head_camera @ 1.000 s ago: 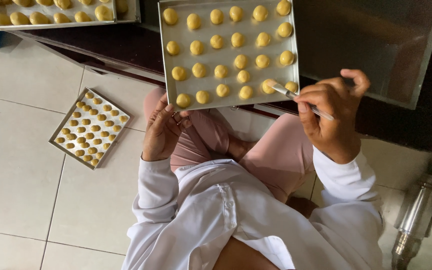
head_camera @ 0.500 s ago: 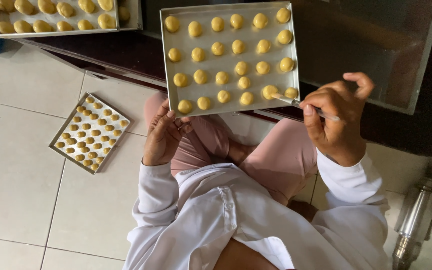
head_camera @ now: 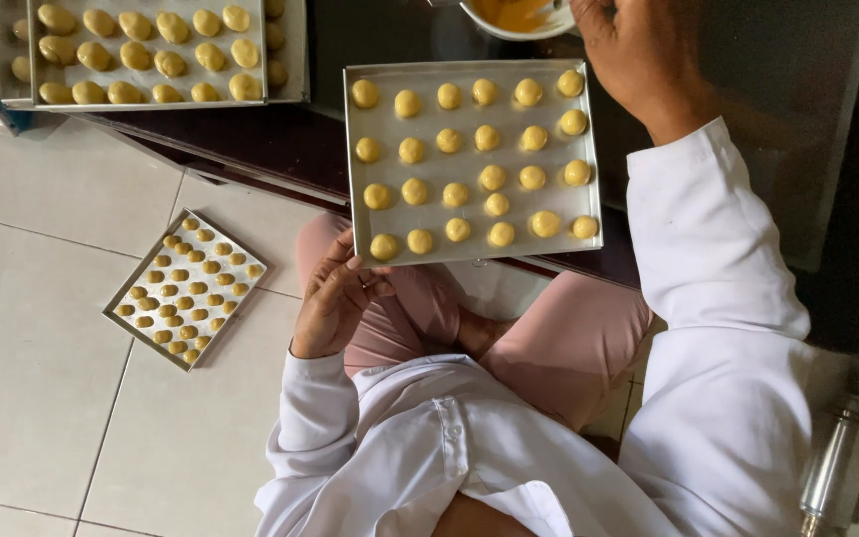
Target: Applying egg wash to small cookies on a baking tray using a pastry brush.
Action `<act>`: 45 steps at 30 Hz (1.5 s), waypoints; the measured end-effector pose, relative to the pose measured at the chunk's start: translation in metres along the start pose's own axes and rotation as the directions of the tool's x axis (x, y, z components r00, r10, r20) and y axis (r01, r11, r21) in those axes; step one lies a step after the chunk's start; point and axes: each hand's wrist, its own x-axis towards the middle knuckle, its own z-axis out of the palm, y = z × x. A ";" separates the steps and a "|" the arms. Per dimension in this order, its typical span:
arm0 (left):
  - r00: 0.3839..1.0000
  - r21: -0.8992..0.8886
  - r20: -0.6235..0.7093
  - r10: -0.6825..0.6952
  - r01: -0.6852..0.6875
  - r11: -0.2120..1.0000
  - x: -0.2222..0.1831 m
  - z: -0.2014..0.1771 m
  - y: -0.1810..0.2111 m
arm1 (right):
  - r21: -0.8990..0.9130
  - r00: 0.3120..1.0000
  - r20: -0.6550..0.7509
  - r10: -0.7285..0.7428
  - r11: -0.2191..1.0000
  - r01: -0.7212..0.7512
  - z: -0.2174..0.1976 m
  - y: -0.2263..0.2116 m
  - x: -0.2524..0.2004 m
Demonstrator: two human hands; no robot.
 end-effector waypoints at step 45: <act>0.997 -0.009 -0.076 -0.014 0.014 1.000 -0.002 0.008 0.003 | 0.037 0.961 0.080 0.264 0.963 -0.267 -0.120 -0.141 -0.137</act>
